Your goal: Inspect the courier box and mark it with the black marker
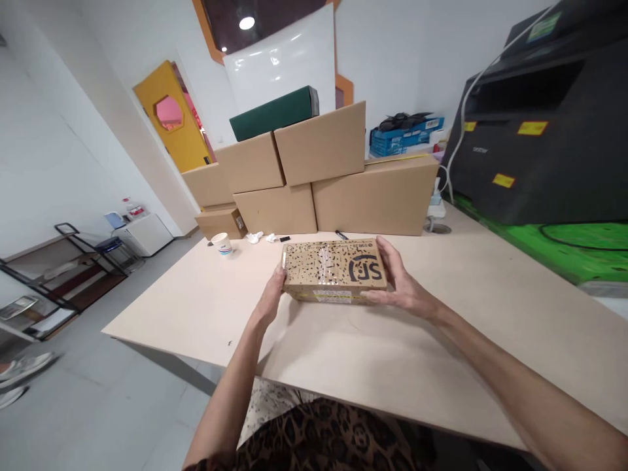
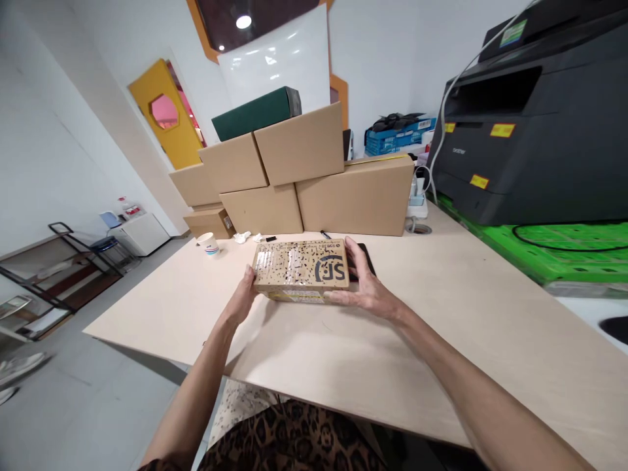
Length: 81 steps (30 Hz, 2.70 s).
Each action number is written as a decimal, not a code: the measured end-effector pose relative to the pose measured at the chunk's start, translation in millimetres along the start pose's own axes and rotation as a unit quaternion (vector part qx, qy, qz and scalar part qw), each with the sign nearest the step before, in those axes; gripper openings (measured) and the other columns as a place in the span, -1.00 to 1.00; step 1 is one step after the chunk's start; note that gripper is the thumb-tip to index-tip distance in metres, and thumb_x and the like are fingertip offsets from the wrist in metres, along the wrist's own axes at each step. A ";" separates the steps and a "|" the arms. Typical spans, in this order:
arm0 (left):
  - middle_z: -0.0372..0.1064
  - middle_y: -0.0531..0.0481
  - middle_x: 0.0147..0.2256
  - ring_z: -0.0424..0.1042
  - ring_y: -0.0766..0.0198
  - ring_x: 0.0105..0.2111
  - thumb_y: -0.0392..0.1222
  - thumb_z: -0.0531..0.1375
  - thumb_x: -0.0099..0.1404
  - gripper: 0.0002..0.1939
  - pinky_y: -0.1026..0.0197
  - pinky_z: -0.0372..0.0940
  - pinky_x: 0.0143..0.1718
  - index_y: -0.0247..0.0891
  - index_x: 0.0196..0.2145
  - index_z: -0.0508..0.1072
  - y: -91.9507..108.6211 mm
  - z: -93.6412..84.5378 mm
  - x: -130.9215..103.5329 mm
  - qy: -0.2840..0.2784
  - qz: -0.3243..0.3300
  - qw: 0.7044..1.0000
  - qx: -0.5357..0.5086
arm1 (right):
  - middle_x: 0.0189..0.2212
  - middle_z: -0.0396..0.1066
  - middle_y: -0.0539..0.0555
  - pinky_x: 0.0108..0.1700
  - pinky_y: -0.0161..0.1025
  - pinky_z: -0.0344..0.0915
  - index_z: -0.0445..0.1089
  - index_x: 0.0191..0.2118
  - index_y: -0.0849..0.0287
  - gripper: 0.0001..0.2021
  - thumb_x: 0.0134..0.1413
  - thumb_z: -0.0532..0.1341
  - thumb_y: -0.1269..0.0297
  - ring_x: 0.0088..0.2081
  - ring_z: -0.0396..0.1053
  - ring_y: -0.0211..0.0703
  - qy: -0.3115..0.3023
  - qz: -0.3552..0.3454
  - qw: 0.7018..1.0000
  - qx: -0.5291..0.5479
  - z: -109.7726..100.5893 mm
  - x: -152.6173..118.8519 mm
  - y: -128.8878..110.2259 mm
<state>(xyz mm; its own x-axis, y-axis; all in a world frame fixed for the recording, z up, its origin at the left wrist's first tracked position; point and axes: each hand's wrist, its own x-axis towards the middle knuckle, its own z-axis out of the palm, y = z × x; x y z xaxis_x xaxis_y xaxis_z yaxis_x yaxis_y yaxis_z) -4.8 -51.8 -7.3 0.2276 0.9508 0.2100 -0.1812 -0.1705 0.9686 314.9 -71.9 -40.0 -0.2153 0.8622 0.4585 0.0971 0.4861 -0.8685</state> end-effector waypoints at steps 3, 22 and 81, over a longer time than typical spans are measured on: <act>0.36 -0.19 0.34 0.15 -0.21 0.44 0.36 0.29 0.31 -0.29 -0.18 0.06 0.45 -0.14 0.23 0.50 -8.5 1.3 -5.7 0.004 0.025 1.000 -0.006 | 0.60 -0.22 0.06 0.50 0.37 -0.05 -0.21 0.54 -0.26 0.13 -0.02 0.34 -0.42 0.58 -0.22 0.27 0.019 0.015 0.996 0.089 7.6 -1.8 -0.4; 0.46 -0.17 0.18 0.38 -0.08 0.24 0.27 0.42 0.18 -0.27 -0.09 0.23 0.28 -0.15 0.16 0.39 -11.0 10.8 -71.2 0.162 -0.031 0.986 0.019 | 0.21 0.53 -0.03 0.35 0.18 0.31 0.47 0.10 -0.14 -0.46 0.03 0.42 -0.19 0.34 0.35 0.18 0.143 0.245 0.921 0.267 58.4 -6.8 -19.8; 0.44 -0.18 0.25 0.32 -0.19 0.31 -0.02 0.41 0.29 -0.05 -0.26 -0.24 0.49 0.00 0.51 0.09 -59.1 64.6 -107.7 0.091 0.375 0.737 0.555 | 0.13 0.57 0.03 0.21 0.16 0.47 0.34 0.16 -0.18 -0.33 -0.05 0.50 -0.15 0.21 0.49 0.15 0.073 0.268 0.899 0.340 75.9 -16.7 -25.3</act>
<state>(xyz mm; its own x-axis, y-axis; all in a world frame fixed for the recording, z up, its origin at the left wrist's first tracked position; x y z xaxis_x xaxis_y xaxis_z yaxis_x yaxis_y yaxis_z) 43.2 -160.8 -78.5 0.3105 0.4826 0.8190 0.7261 -0.6764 0.1234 242.3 -109.4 -39.9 -0.1791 0.9804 -0.0824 -0.4776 -0.1599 -0.8639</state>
